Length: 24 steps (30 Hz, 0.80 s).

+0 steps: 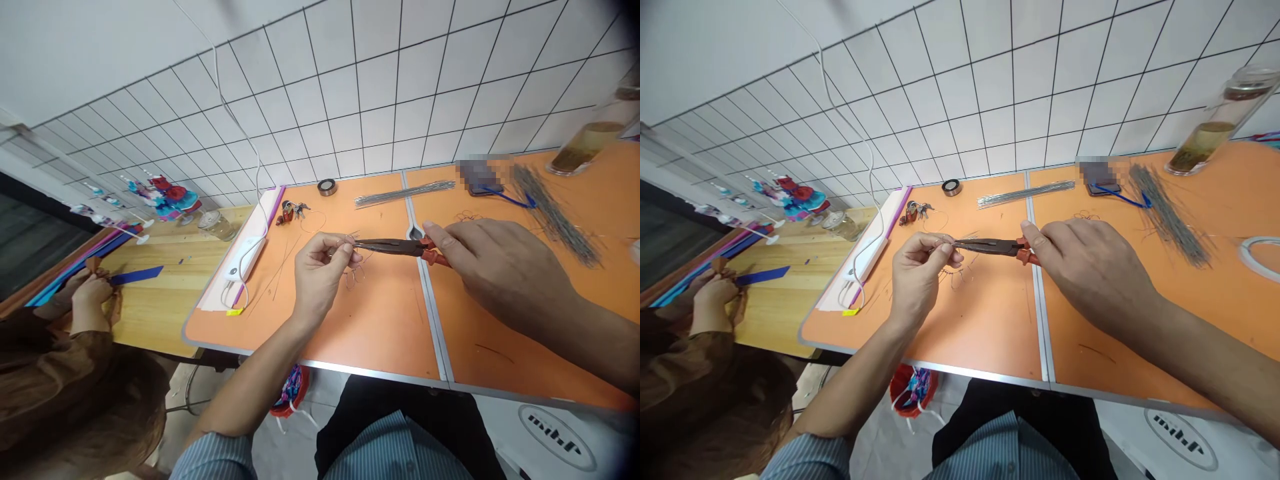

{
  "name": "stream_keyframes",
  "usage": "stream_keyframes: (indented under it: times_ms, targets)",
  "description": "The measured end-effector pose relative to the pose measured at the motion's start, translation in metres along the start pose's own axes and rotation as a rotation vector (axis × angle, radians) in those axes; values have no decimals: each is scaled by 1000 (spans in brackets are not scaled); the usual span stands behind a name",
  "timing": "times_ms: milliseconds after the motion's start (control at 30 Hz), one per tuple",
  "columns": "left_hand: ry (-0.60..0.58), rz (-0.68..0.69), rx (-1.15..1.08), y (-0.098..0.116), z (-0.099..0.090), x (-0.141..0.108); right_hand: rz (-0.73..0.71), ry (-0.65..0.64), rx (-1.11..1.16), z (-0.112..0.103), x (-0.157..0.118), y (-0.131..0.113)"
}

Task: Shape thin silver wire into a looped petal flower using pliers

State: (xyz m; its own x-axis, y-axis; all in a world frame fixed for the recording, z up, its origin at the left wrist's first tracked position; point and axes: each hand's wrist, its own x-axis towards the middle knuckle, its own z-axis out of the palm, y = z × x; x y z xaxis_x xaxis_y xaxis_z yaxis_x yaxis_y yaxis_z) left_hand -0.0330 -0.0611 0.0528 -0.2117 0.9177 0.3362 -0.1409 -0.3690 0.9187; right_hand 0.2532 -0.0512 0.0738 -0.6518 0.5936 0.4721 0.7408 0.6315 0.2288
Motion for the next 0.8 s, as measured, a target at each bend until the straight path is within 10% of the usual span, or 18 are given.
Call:
stream_keyframes:
  times_ms: [800]
  targets:
    - [-2,28,101,2,-4,1,0,-64,122,17,5,9]
